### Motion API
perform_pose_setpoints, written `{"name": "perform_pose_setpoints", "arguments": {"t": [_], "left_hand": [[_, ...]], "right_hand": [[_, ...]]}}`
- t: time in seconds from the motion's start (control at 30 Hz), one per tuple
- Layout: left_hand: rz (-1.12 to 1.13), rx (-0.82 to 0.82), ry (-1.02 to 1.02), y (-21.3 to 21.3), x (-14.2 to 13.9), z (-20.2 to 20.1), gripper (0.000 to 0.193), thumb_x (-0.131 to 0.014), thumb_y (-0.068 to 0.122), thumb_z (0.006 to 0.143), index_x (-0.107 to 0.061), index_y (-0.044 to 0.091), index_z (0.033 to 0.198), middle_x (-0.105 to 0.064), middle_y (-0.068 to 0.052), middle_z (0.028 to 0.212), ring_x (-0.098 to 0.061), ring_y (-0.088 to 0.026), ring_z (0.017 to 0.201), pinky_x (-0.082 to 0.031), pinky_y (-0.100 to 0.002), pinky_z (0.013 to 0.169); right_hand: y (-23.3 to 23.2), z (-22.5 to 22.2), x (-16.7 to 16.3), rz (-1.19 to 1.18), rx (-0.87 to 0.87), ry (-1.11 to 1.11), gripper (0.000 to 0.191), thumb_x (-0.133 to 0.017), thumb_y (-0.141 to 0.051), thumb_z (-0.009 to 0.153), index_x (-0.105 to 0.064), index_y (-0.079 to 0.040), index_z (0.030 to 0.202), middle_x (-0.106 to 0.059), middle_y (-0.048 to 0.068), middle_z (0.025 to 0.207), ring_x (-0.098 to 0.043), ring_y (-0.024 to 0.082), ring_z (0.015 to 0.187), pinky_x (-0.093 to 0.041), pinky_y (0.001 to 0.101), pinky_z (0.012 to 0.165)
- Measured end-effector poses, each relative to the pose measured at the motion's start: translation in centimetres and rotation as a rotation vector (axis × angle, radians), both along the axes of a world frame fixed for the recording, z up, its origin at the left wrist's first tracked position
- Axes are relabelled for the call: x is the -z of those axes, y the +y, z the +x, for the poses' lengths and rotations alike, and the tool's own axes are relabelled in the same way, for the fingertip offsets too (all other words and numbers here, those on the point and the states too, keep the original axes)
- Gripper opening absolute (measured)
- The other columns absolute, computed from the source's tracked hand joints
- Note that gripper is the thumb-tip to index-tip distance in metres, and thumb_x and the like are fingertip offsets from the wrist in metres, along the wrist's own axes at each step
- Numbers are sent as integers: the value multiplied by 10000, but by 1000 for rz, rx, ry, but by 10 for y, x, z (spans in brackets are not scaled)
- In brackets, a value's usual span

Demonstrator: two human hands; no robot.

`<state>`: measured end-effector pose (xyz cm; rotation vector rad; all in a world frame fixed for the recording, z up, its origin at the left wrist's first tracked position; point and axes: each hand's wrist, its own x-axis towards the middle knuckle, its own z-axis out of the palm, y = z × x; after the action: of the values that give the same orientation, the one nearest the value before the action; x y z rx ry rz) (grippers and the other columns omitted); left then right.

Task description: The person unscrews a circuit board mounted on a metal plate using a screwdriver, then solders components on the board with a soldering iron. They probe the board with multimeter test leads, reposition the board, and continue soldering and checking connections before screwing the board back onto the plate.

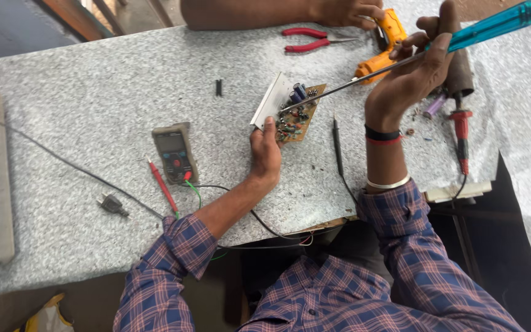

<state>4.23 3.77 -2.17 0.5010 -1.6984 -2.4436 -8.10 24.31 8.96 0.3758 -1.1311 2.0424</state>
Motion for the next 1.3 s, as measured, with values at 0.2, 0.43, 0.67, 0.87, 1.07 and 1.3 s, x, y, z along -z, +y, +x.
{"name": "perform_pose_setpoints", "arguments": {"t": [0.2,0.43,0.67,0.87,1.07,1.3], "left_hand": [[41,-2,-49,0,-4,-4,448,-452,448,1096,-552,56,905,-515,14,765,-444,-84,657,-385,-291,545],[46,-20,-43,1,1,-6,470,-436,463,1069,-579,56,881,-572,10,777,-505,-60,686,-481,-266,599],[163,9,7,0,2,-2,471,-510,416,1103,-593,-13,1278,-629,-73,1069,-572,-155,922,-481,-311,749],[257,165,84,-3,-18,8,761,-421,559,1058,-321,4,1568,-528,-167,1489,-586,-246,1323,-546,-389,1081],[269,115,63,0,-26,9,854,-389,642,1010,-195,72,1614,-413,-142,1561,-516,-250,1356,-530,-399,1052],[193,81,61,4,-27,11,881,-380,668,995,-222,52,1605,-437,-151,1541,-545,-257,1328,-551,-406,1027]], "right_hand": [[-1,-6,-7,53,36,-125,436,-465,-283,1177,-416,26,1481,-665,173,1312,-649,166,1016,-487,272,693],[13,-14,1,113,-18,-70,368,-509,-292,1124,-384,-182,1453,-620,85,1371,-640,182,1132,-516,319,802],[47,-36,38,-211,-24,-8,366,-500,-426,1139,-580,-75,1070,-619,49,919,-566,153,803,-442,343,691],[38,-27,27,-219,-13,34,241,-511,-311,1110,-547,-76,1075,-568,69,815,-553,202,692,-504,347,651],[26,-13,13,-216,-103,90,323,-465,-358,1164,-490,-85,994,-462,48,759,-422,164,586,-413,321,567],[16,-4,18,-381,-167,22,357,-442,-412,1112,-464,-87,966,-413,41,826,-375,170,619,-363,329,537]]}}
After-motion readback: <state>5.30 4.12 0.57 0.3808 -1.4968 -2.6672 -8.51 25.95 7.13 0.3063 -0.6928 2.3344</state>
